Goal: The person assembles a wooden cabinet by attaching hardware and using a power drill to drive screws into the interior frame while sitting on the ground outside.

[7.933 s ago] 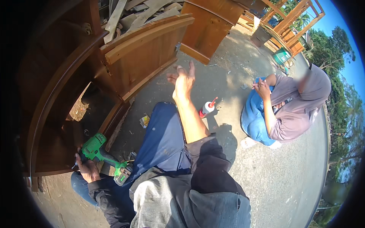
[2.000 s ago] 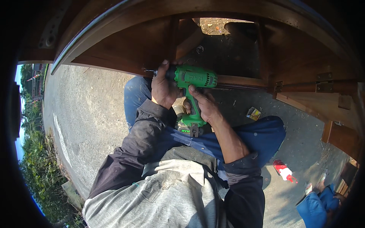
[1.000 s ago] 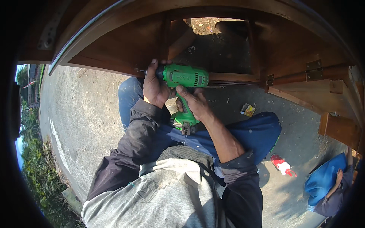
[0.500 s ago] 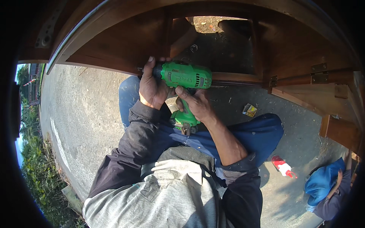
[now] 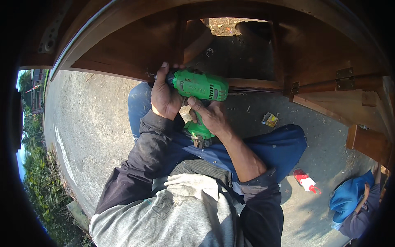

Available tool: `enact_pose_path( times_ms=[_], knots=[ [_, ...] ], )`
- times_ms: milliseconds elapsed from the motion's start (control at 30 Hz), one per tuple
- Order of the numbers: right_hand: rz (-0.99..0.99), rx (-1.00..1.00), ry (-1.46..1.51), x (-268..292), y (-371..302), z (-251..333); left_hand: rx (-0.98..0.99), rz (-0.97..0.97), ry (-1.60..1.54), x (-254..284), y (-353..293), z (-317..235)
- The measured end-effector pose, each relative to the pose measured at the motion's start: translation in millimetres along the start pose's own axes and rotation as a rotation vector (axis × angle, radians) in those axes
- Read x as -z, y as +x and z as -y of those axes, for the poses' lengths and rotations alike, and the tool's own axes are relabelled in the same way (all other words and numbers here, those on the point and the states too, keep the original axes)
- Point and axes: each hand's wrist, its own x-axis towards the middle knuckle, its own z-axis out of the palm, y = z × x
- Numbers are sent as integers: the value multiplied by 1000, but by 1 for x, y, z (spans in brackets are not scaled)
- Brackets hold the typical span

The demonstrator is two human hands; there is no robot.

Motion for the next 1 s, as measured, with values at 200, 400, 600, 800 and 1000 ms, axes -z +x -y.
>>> enact_pose_path(
  times_ms=[200, 400, 600, 800, 1000],
  knots=[
    [-29, 68, 30, -6, 1, 5, 14, 10, 4, -8, 0, -1],
    [-7, 19, 52, -4, 2, 5, 28, 32, 52, 1, 0, -3],
    [-4, 38, 32, -2, 5, 5, 31, -13, -12, -5, 0, -2],
    [-7, -14, -47, 11, 10, -1, -5, 16, 64, 7, 10, 4],
    [-38, 18, -161, 4, 9, 9, -12, 34, 16, 4, 5, 1]
  ],
)
